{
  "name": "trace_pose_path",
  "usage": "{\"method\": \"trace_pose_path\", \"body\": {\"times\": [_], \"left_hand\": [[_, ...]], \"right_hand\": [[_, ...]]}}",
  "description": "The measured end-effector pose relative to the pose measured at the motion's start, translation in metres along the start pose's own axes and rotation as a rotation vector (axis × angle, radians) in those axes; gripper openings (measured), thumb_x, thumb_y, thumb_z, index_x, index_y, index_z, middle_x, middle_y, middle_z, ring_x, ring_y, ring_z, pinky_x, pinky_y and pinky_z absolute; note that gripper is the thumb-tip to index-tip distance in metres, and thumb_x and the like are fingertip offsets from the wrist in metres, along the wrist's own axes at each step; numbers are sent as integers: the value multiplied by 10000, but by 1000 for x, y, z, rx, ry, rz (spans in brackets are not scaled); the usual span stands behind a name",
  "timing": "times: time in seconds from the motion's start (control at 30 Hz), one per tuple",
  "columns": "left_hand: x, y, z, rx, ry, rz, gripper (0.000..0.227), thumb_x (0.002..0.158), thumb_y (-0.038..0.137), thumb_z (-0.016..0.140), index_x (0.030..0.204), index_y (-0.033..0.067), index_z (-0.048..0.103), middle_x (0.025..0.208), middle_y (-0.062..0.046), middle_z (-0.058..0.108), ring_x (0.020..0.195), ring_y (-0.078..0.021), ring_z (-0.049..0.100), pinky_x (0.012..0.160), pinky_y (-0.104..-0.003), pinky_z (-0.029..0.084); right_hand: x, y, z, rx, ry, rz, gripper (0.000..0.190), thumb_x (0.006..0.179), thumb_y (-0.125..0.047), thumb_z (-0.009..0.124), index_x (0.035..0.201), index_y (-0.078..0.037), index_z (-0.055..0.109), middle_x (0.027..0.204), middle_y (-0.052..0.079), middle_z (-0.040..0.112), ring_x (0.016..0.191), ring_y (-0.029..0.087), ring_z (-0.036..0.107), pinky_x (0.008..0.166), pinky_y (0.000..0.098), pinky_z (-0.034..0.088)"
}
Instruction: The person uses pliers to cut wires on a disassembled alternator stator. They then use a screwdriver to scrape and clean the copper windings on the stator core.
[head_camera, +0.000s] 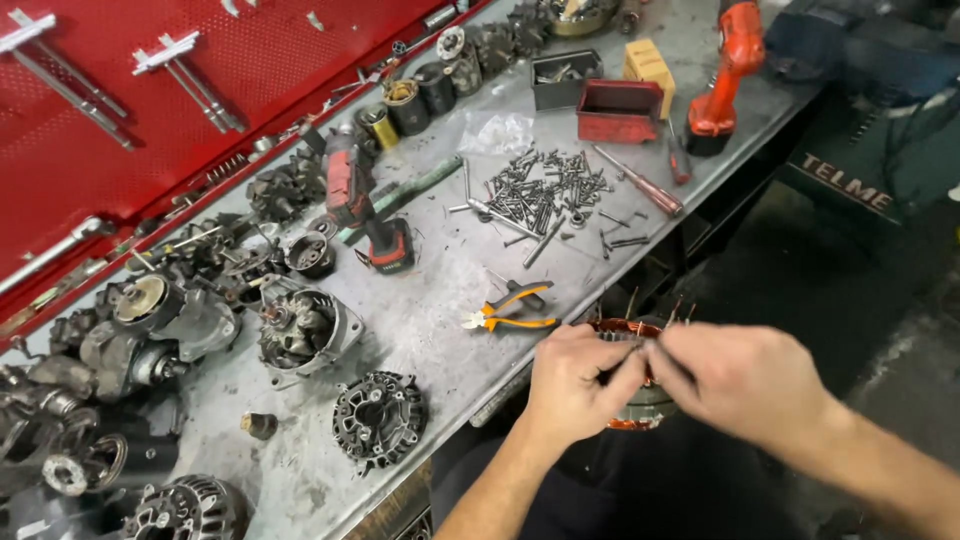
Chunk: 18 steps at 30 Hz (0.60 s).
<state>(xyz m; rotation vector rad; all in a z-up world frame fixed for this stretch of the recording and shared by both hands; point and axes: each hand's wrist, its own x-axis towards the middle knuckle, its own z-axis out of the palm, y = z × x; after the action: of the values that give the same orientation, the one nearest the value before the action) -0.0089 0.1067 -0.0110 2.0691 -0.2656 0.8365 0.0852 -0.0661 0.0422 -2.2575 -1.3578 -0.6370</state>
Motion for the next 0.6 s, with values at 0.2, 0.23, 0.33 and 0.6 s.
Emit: {"method": "trace_pose_path", "body": {"times": [0.2,0.23,0.33,0.6], "left_hand": [[0,-2,2,53,10,17,110,890,169,738,939,79,778,731,-69,688,654,-255,605,645,-394,461],[-4,-1,2,50,6,10,110,890,169,738,939,79,778,731,-69,688,654,-255,605,645,-394,461],[-7,1,3,30,8,-47,97,891,183,760,879,90,786,653,-72,644,613,-268,583,626,-402,450],[1,3,3,62,7,-21,103,901,171,746,860,82,779,673,-75,663,609,-273,579,621,-409,446]], "right_hand": [[1,0,-4,-19,-22,17,342,842,-322,726,627,-117,555,541,108,561,454,337,582,412,450,465],[-1,2,-5,-16,-28,21,342,842,-322,726,627,-117,555,541,108,561,454,337,582,412,450,465],[-5,4,-9,-57,-31,42,359,863,-324,724,634,-114,545,553,109,563,470,333,592,420,448,466],[-2,0,-12,-104,-44,-25,292,841,-289,716,647,-124,572,509,83,567,446,300,607,413,421,479]]}}
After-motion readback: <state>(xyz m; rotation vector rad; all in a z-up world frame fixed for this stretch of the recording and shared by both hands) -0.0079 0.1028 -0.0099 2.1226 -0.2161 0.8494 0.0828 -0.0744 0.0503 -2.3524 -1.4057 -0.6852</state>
